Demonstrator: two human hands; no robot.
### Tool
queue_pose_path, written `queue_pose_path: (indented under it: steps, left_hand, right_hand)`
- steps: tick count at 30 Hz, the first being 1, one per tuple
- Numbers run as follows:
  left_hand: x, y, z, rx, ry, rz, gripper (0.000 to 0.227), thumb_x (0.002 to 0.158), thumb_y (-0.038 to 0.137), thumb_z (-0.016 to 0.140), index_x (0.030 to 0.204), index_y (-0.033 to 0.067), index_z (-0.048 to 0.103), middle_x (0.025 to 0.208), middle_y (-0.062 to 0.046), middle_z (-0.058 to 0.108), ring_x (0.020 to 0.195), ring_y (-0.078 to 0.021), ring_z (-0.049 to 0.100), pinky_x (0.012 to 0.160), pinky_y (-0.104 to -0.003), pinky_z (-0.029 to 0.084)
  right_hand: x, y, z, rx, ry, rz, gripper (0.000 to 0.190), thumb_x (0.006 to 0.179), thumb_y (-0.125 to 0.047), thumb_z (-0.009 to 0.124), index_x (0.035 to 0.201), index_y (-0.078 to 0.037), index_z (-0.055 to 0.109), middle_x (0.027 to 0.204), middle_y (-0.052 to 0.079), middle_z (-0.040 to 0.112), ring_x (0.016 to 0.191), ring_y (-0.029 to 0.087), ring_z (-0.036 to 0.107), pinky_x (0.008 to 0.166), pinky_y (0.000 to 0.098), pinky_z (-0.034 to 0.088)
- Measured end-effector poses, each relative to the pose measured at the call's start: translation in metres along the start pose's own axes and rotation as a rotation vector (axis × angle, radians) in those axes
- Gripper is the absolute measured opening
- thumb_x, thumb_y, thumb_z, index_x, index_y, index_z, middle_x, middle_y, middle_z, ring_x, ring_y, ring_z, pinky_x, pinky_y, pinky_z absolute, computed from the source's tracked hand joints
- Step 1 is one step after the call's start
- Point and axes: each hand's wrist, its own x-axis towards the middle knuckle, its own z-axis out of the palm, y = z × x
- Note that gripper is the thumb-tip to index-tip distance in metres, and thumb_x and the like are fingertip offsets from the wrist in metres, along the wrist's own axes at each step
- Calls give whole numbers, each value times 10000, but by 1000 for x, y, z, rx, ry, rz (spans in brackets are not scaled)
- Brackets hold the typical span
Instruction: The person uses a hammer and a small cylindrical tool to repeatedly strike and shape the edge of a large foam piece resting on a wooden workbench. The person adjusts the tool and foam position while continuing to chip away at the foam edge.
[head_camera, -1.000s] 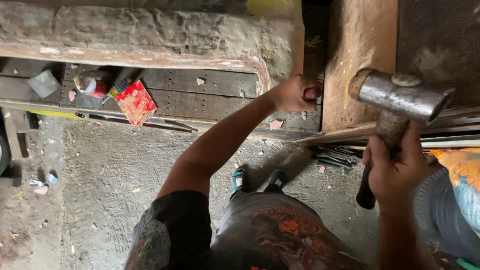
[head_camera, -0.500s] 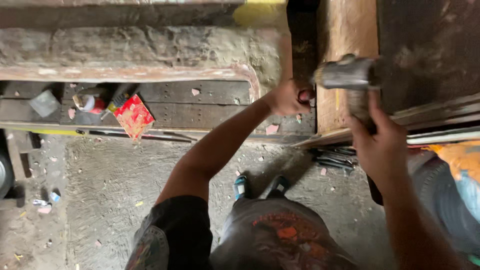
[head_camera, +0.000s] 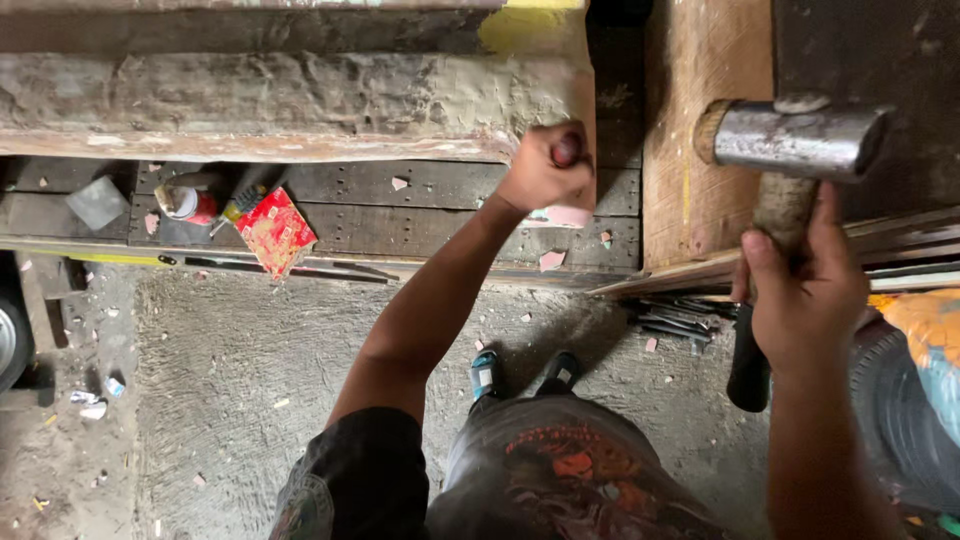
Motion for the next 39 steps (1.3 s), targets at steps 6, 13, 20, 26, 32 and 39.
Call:
queue_pose_path:
  steps: [6,13,20,26,32,39]
  left_hand:
    - [-16,7,-13,-74,235,-51,184,804,8,693,747,29,520,682,13,459,662,-63,401,601,-250,401]
    - [-27,-1,-10,-68,388,-71,220,809,-4,711,722,33,513,649,23,486,638,-46,419,584,-239,406]
    - [-29,-4,-5,-85,416,-90,213,816,5,714,728,27,522,644,26,485,638,-39,418,570,-233,395]
    - [-27,1,-7,-67,394,-78,184,806,12,700,743,31,528,645,14,502,631,-47,436,581,-234,421]
    - [-24,4,-7,-45,388,-68,181,803,24,706,747,31,535,652,5,513,638,-52,443,591,-237,437]
    - [-26,1,3,-44,361,-40,177,793,32,703,747,30,532,653,6,518,629,-50,449,585,-236,437]
  right_hand:
    - [-7,19,13,135,-43,85,650,1072,43,569,1683,7,349,1109,34,630,704,89,551,583,255,480]
    - [-11,21,16,106,-46,132,663,1059,55,554,1675,13,314,1120,64,640,694,112,562,551,267,488]
    - [-12,18,19,109,-73,108,678,1058,58,549,1686,12,299,1143,64,635,699,100,549,564,256,482]
    - [-13,14,21,75,-87,110,676,1060,56,549,1685,2,300,1109,64,634,698,98,560,553,259,492]
    - [-12,14,19,65,-80,122,687,1059,55,551,1690,-11,287,1095,76,646,711,98,579,561,267,506]
    - [-6,8,26,91,-98,112,656,1054,36,564,1668,2,336,1122,76,646,721,91,577,556,259,507]
